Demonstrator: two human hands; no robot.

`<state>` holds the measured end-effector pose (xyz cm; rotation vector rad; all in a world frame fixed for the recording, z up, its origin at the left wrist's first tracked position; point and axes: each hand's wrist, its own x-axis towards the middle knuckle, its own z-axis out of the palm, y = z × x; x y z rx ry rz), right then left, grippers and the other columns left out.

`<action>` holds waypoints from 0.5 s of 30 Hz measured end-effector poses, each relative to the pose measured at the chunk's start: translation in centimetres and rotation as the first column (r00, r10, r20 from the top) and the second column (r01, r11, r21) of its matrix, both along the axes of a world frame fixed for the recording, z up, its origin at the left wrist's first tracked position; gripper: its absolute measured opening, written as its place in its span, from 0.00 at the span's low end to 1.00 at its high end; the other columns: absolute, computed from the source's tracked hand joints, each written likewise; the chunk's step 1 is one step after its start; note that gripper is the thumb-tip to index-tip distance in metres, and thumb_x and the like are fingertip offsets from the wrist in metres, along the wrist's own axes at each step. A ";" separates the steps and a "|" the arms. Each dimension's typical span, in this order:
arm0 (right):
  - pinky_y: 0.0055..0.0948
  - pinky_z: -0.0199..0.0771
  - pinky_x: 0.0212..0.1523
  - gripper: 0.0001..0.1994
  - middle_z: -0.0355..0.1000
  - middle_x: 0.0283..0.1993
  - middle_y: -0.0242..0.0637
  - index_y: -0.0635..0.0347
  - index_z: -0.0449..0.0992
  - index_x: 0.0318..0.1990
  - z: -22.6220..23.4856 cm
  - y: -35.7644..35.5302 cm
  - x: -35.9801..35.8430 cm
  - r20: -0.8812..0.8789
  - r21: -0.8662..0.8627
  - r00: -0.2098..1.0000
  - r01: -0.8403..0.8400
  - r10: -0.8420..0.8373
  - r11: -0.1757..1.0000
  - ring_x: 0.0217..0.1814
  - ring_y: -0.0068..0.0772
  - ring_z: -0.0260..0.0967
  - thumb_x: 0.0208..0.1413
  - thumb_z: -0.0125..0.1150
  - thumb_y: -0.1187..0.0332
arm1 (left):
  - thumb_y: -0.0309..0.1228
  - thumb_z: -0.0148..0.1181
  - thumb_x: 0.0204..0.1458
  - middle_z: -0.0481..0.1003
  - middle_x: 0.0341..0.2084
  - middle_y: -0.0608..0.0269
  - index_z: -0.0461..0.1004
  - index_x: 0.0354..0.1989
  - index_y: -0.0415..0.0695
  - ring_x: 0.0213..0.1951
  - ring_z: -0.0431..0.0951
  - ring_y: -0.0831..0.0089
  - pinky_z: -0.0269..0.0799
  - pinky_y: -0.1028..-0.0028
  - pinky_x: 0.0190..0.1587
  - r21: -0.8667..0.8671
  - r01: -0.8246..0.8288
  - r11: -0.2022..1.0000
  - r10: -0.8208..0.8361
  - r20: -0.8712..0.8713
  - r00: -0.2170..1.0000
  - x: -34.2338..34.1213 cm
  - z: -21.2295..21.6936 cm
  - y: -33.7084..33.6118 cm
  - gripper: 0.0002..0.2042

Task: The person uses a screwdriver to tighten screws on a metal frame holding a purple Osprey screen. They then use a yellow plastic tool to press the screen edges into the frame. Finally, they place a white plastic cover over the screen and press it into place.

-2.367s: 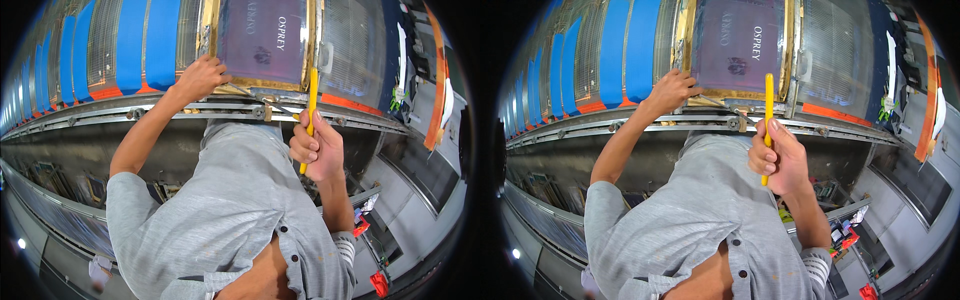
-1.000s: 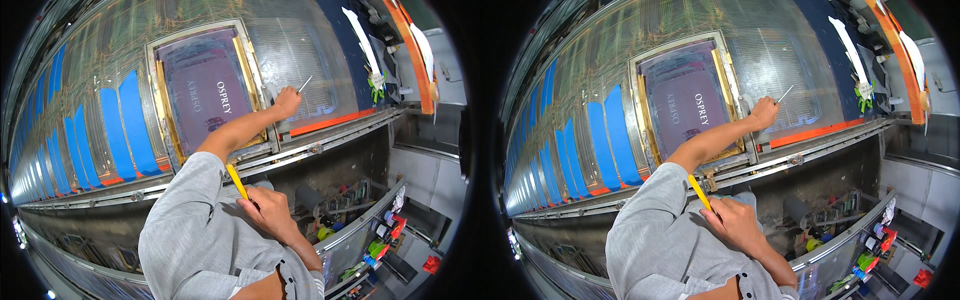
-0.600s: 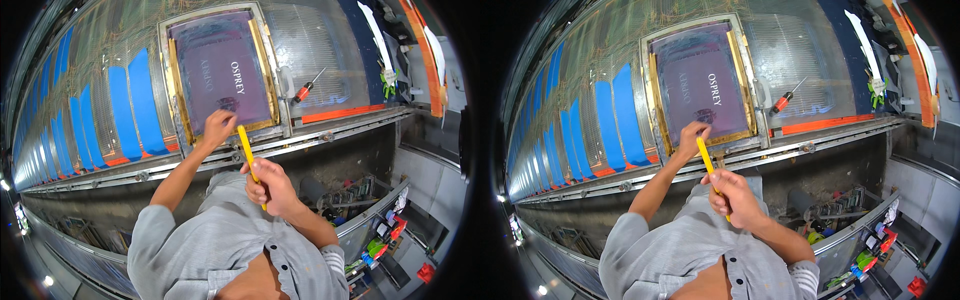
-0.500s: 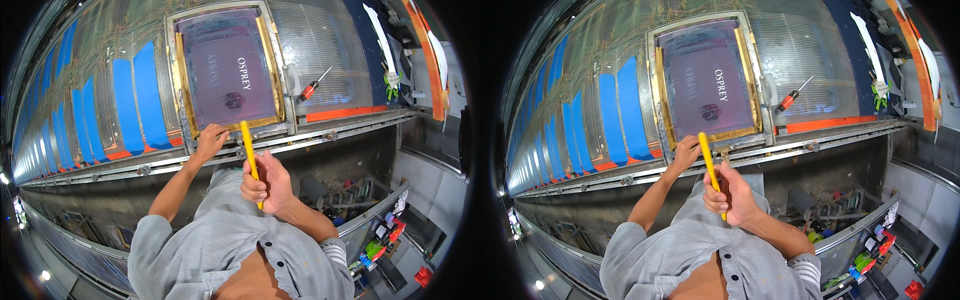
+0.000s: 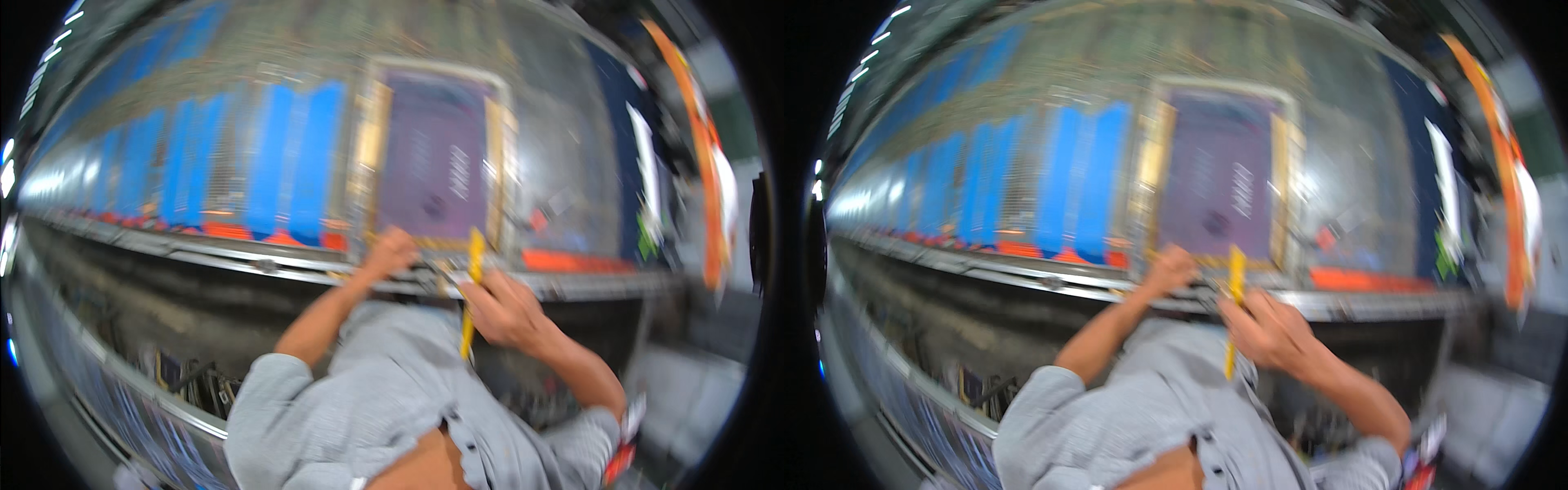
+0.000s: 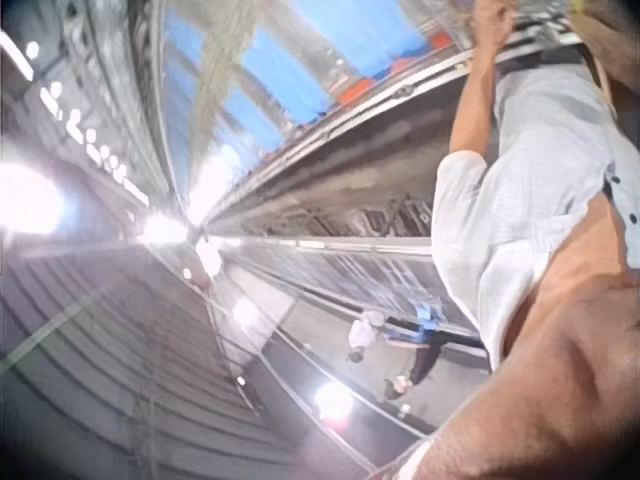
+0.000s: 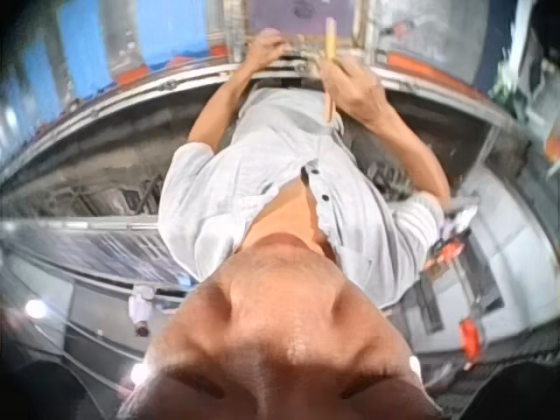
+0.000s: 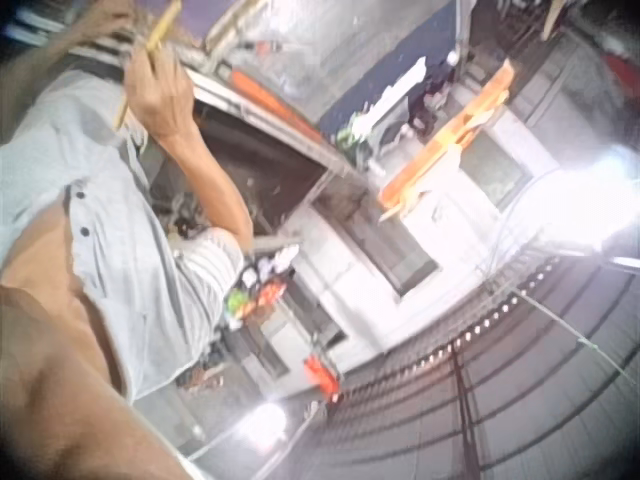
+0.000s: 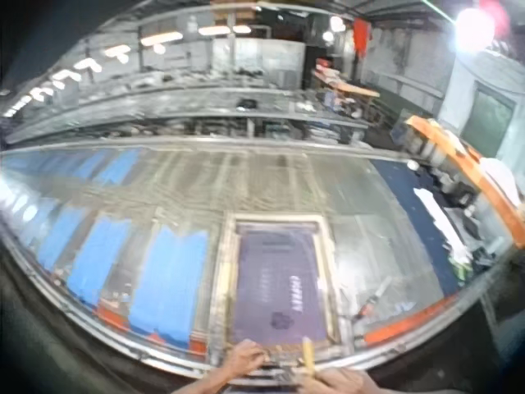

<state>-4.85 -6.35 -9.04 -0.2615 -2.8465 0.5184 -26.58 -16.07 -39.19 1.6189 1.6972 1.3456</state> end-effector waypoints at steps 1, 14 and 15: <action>0.38 0.75 0.42 0.23 0.69 0.37 0.39 0.58 0.77 0.51 2.3 0.6 0.2 0.037 0.034 0.994 -0.107 0.106 0.994 0.34 0.40 0.72 0.45 0.71 0.66 | 0.33 0.69 0.46 0.77 0.36 0.56 0.79 0.37 0.42 0.43 0.74 0.56 0.70 0.58 0.47 -0.004 0.029 1.000 -0.029 -0.029 0.999 1.2 1.2 -0.4 0.11; 0.43 0.55 0.30 0.15 0.50 0.16 0.42 0.61 0.55 0.16 -4.0 -2.2 0.4 -0.504 0.310 0.836 0.409 -0.217 0.859 0.20 0.48 0.54 0.47 0.53 0.81 | 0.46 0.65 0.53 0.69 0.45 0.56 0.71 0.55 0.40 0.51 0.67 0.57 0.62 0.59 0.58 -0.162 0.011 0.987 -0.052 -0.252 0.966 5.9 5.7 -2.7 0.27; 0.43 0.55 0.31 0.15 0.51 0.17 0.43 0.61 0.55 0.16 -4.1 -2.3 0.2 -0.483 0.318 0.837 0.443 -0.259 0.838 0.20 0.49 0.54 0.47 0.53 0.83 | 0.46 0.65 0.53 0.69 0.46 0.56 0.71 0.55 0.40 0.51 0.67 0.57 0.62 0.59 0.58 -0.174 0.001 0.985 -0.043 -0.241 0.970 5.9 5.8 -2.8 0.26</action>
